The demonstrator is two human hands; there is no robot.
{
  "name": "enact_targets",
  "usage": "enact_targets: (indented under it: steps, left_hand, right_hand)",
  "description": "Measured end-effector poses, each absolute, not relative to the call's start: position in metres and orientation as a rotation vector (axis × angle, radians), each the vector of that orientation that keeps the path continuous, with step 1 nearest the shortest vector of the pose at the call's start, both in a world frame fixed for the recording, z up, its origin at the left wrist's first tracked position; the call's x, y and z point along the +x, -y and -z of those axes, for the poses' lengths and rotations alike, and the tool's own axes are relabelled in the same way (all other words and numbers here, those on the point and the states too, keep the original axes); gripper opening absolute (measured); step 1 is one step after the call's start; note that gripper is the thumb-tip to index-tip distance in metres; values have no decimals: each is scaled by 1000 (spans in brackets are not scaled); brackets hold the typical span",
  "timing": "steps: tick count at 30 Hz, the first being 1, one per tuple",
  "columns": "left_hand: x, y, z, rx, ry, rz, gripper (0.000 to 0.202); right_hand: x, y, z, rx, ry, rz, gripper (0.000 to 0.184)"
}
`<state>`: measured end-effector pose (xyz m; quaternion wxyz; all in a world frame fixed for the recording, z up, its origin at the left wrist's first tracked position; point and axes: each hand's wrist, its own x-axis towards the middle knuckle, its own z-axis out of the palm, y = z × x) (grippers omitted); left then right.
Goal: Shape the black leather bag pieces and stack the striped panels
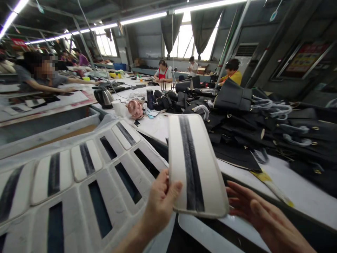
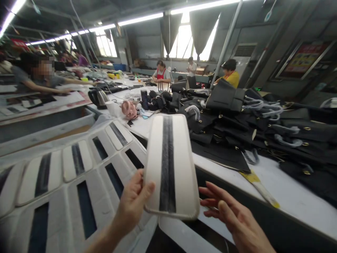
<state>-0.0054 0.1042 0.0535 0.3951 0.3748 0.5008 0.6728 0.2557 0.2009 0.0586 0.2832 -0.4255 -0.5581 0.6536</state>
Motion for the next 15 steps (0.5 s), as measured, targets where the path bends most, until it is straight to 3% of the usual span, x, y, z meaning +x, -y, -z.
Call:
enact_targets:
  steps: [3, 7, 9, 13, 15]
  left_hand:
    - [21, -97, -35, 1134, -1204, -1560, 27]
    - [11, -92, -23, 981, -932, -1544, 76]
    - [-8, -94, -20, 801, -853, -1646, 87]
    - [-57, -105, -6, 540, -1170, -1850, 58]
    - [-87, -115, 8, 495, -1428, -1849, 50]
  right_hand:
    - [212, -197, -79, -1092, 1325, -2055, 55]
    - [183, -206, -96, -1089, 1283, -2180, 40]
    - [167, -223, -105, -977, 1331, -2196, 37]
    - [114, -289, -112, -797, 1555, -2072, 41]
    - [80, -333, -105, -757, 1743, -1819, 48]
